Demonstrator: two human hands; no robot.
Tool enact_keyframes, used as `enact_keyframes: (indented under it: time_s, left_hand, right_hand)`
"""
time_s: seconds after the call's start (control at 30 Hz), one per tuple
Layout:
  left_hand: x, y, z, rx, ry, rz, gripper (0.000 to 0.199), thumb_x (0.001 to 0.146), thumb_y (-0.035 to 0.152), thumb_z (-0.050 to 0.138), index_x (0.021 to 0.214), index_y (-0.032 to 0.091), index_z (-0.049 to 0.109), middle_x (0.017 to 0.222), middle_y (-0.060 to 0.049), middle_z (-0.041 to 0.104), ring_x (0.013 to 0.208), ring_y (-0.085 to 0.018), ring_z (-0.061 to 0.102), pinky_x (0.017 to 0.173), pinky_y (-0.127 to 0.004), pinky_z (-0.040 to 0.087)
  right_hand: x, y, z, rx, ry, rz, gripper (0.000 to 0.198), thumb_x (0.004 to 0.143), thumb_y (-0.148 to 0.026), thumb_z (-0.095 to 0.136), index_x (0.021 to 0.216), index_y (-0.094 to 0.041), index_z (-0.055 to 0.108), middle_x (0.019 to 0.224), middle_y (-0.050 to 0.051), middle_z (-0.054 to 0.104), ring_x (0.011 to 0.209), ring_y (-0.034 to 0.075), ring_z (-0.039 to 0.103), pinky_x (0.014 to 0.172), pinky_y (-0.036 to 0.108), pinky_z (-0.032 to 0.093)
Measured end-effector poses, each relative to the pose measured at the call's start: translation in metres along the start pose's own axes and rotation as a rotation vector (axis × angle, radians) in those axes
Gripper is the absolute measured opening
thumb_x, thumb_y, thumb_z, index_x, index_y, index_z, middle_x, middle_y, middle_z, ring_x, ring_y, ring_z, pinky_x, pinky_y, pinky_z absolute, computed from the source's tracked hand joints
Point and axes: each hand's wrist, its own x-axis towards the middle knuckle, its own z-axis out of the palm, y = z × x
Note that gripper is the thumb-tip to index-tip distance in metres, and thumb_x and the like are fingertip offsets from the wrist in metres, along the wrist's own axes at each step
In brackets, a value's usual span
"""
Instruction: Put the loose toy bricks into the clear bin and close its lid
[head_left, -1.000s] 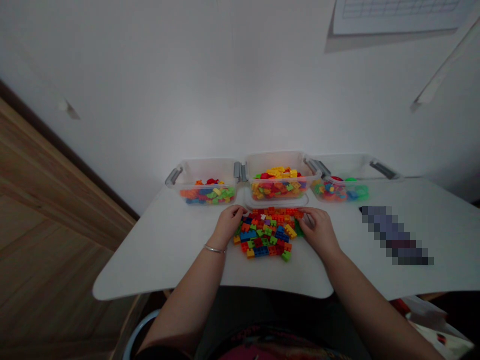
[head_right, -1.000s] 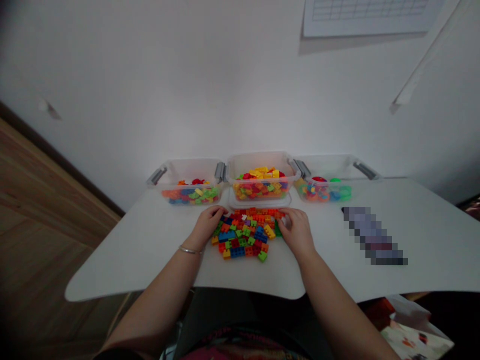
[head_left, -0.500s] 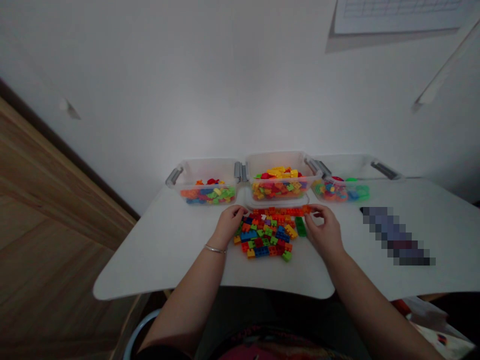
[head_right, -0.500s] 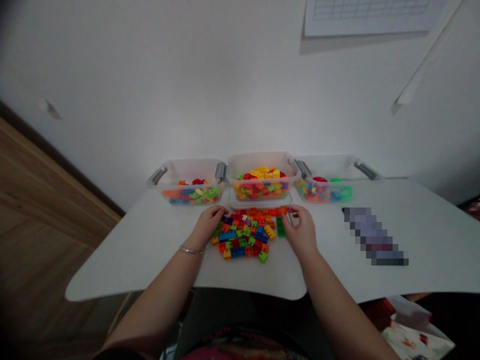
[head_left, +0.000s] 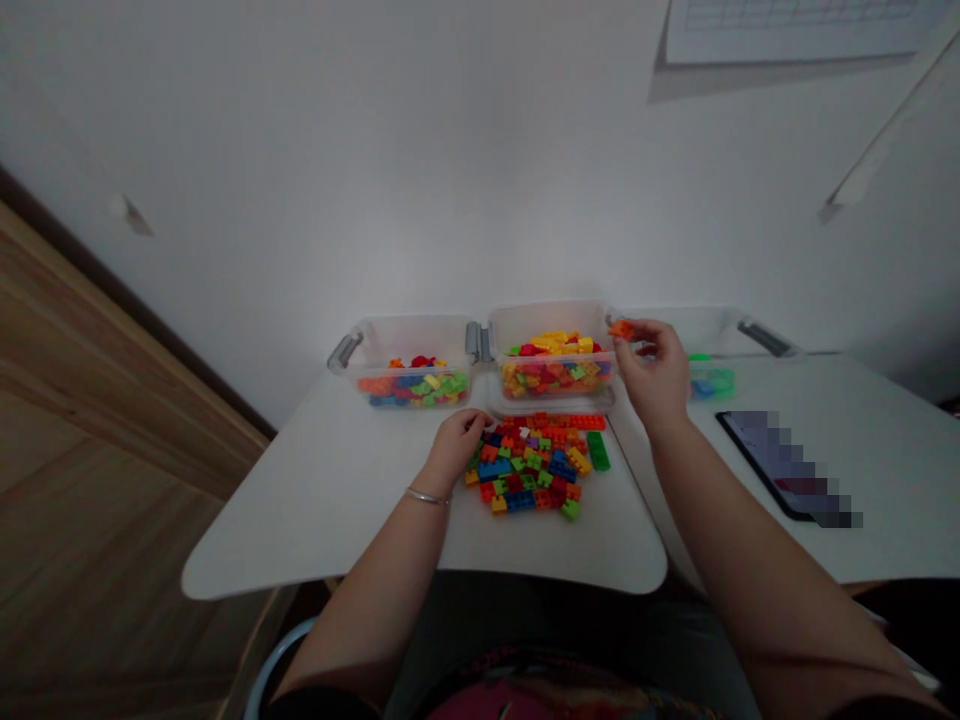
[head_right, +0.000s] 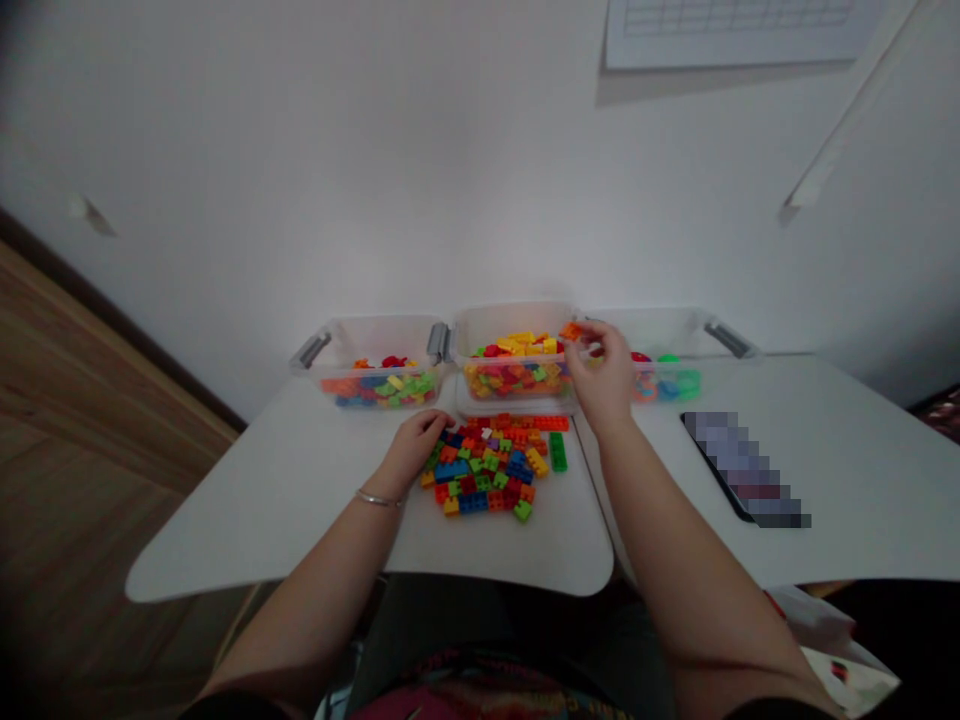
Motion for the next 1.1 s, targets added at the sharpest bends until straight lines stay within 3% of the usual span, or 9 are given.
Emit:
enact_keyframes:
  time_s: [0.17, 0.4, 0.6, 0.73, 0.93, 1.03, 1.1]
  left_hand:
    - [-0.001, 0.0, 0.0, -0.011, 0.009, -0.004, 0.03, 0.085, 0.031, 0.043, 0.08, 0.018, 0.069, 0.087, -0.004, 0.073, 0.086, -0.019, 0.065, 0.082, -0.029, 0.049]
    - [0.0, 0.0, -0.001, -0.001, 0.004, 0.003, 0.03, 0.085, 0.031, 0.043, 0.08, 0.018, 0.069, 0.087, -0.004, 0.072, 0.086, -0.019, 0.065, 0.082, -0.029, 0.049]
    - [0.001, -0.002, 0.001, -0.003, 0.014, -0.006, 0.029, 0.085, 0.031, 0.043, 0.079, 0.019, 0.069, 0.086, -0.004, 0.072, 0.086, -0.019, 0.064, 0.081, -0.029, 0.048]
    - [0.0, -0.001, 0.0, -0.003, 0.014, -0.001, 0.029, 0.085, 0.031, 0.043, 0.079, 0.019, 0.069, 0.086, -0.004, 0.072, 0.086, -0.019, 0.064, 0.082, -0.029, 0.048]
    - [-0.001, 0.001, -0.001, -0.016, 0.013, -0.003, 0.03, 0.085, 0.032, 0.043, 0.079, 0.019, 0.069, 0.088, -0.004, 0.072, 0.086, -0.02, 0.064, 0.084, -0.03, 0.048]
    - [-0.001, 0.0, -0.001, -0.024, 0.011, -0.006, 0.03, 0.085, 0.033, 0.043, 0.079, 0.019, 0.069, 0.087, -0.004, 0.072, 0.086, -0.02, 0.064, 0.083, -0.03, 0.048]
    - [-0.001, 0.0, 0.0, -0.017, 0.012, -0.005, 0.03, 0.085, 0.033, 0.042, 0.079, 0.02, 0.069, 0.086, -0.004, 0.072, 0.086, -0.02, 0.064, 0.082, -0.029, 0.048]
  right_hand:
    - [0.022, 0.003, 0.031, 0.026, -0.085, 0.127, 0.03, 0.078, -0.039, 0.059, 0.1, -0.018, 0.063, 0.095, 0.007, 0.07, 0.085, 0.018, 0.063, 0.075, 0.031, 0.049]
    - [0.039, -0.012, 0.041, -0.461, -0.394, 0.282, 0.029, 0.075, -0.04, 0.06, 0.095, -0.022, 0.069, 0.094, 0.008, 0.073, 0.088, 0.025, 0.065, 0.08, 0.038, 0.049]
    - [0.048, -0.014, 0.05, -0.656, -0.618, 0.331, 0.03, 0.073, -0.039, 0.063, 0.097, -0.024, 0.071, 0.1, 0.01, 0.072, 0.092, 0.028, 0.065, 0.079, 0.04, 0.048]
    - [0.044, -0.011, 0.047, -0.56, -0.526, 0.277, 0.034, 0.076, -0.039, 0.059, 0.104, -0.023, 0.069, 0.102, 0.009, 0.071, 0.094, 0.027, 0.064, 0.083, 0.041, 0.048]
    - [0.016, -0.011, 0.028, -0.227, -0.143, 0.03, 0.026, 0.08, -0.03, 0.052, 0.1, -0.02, 0.067, 0.104, 0.008, 0.068, 0.103, 0.024, 0.057, 0.094, 0.042, 0.043]
    - [-0.011, -0.011, 0.013, -0.129, -0.043, 0.004, 0.022, 0.079, -0.029, 0.054, 0.096, -0.021, 0.065, 0.097, 0.007, 0.066, 0.095, 0.023, 0.057, 0.086, 0.041, 0.046]
    - [-0.033, -0.011, 0.004, -0.062, -0.105, 0.03, 0.02, 0.079, -0.031, 0.054, 0.094, -0.021, 0.065, 0.09, 0.006, 0.066, 0.082, 0.021, 0.057, 0.074, 0.037, 0.047]
